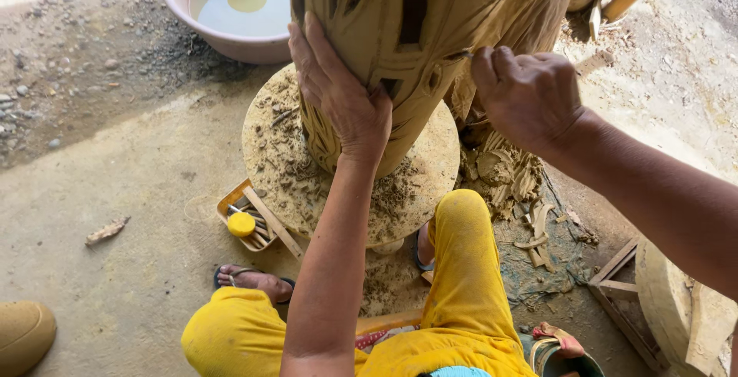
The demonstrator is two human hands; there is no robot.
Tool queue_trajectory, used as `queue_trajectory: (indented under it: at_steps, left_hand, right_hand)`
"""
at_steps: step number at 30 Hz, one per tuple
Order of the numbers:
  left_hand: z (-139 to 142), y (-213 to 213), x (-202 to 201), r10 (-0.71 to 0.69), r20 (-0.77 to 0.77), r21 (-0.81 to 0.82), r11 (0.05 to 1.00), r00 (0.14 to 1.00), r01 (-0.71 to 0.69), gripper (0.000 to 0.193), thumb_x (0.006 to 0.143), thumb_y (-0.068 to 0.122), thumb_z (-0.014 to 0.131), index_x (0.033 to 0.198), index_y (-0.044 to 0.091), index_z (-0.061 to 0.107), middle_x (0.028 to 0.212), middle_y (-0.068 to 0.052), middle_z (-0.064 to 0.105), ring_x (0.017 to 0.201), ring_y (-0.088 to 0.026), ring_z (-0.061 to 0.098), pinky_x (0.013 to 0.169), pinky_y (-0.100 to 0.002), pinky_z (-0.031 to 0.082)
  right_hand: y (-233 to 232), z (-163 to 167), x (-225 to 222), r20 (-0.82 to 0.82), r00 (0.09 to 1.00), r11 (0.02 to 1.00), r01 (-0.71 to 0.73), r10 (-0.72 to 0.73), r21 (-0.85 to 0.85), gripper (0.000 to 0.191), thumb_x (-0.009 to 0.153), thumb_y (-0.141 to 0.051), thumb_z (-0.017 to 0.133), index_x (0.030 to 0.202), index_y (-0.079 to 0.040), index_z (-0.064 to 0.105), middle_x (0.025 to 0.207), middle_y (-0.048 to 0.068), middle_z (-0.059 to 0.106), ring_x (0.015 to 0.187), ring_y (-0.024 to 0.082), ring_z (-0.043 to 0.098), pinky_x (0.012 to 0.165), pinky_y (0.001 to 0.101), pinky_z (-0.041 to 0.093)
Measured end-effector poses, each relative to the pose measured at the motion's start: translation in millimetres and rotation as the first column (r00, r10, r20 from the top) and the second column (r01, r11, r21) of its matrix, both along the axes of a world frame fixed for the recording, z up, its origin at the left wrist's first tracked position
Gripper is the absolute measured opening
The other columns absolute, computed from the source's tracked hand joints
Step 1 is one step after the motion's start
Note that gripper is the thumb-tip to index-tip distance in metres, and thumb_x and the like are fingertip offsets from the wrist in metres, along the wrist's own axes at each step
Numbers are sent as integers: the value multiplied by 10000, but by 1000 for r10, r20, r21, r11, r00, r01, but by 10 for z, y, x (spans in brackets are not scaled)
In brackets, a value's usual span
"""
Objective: The person is carving intricate patterns into a cylindrical wooden object using a small carving knife. They hold the object steady with one hand while carefully shaping the wood with the other, creating detailed designs and removing wood shavings.
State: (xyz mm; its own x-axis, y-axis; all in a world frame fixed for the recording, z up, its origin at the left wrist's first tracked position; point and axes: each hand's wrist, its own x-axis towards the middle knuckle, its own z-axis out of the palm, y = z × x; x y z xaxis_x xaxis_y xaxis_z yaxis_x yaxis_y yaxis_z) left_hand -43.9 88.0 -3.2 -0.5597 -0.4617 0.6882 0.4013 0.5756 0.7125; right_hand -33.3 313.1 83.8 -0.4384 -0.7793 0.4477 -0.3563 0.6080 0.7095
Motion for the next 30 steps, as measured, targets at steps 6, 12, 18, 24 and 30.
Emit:
queue_trajectory:
  at_steps: [6, 12, 18, 24, 30]
  left_hand:
    - [36, -83, 64, -1, 30, -20, 1000, 1000, 1, 1099, 760, 18, 684, 1661, 100, 59, 1712, -235, 161, 1596, -410, 164, 1329, -616, 155]
    - [22, -153, 33, -7, -3, -42, 999, 1000, 7, 1150, 754, 7, 731, 1656, 101, 24, 1691, -231, 182, 1619, -428, 169, 1346, -638, 155]
    - [-30, -331, 28, -99, 78, -69, 992, 992, 104, 1205, 748, 25, 779, 1642, 101, -27, 1682, -267, 131, 1579, -461, 154, 1289, -658, 166]
    - [-70, -529, 144, -246, -81, -111, 965, 966, 236, 941, 877, 103, 675, 1652, 160, 143, 1688, -220, 154, 1559, -442, 224, 1257, -582, 322]
    - [-506, -134, 766, -306, -133, -619, 769, 943, 163, 185, 1005, 312, 531, 1008, 179, 660, 1127, -39, 655, 1176, -218, 580, 978, -491, 485]
  right_hand:
    - [-248, -233, 244, 247, 969, 963, 49, 19, -267, 149, 1118, -134, 556, 1041, -25, 622, 657, 47, 580, 426, 77, 414, 308, 264, 336]
    - [-202, -145, 359, 535, 803, 675, 243, 262, -696, 242, 1124, -134, 522, 907, -70, 609, 646, 22, 591, 473, 57, 511, 373, 257, 419]
    - [-517, -10, 466, 448, 219, 27, 876, 867, -481, 212, 1066, -189, 537, 983, -70, 691, 621, 24, 585, 448, 94, 455, 348, 244, 357]
    - [-592, -273, 698, 701, 558, 510, 487, 443, -710, 176, 1049, -114, 518, 1109, -40, 666, 638, 55, 607, 487, 106, 535, 435, 298, 438]
    - [-530, -619, 999, 725, 484, 635, 371, 491, -678, 99, 1005, -78, 535, 1057, -67, 618, 663, 25, 631, 481, 92, 576, 421, 287, 490]
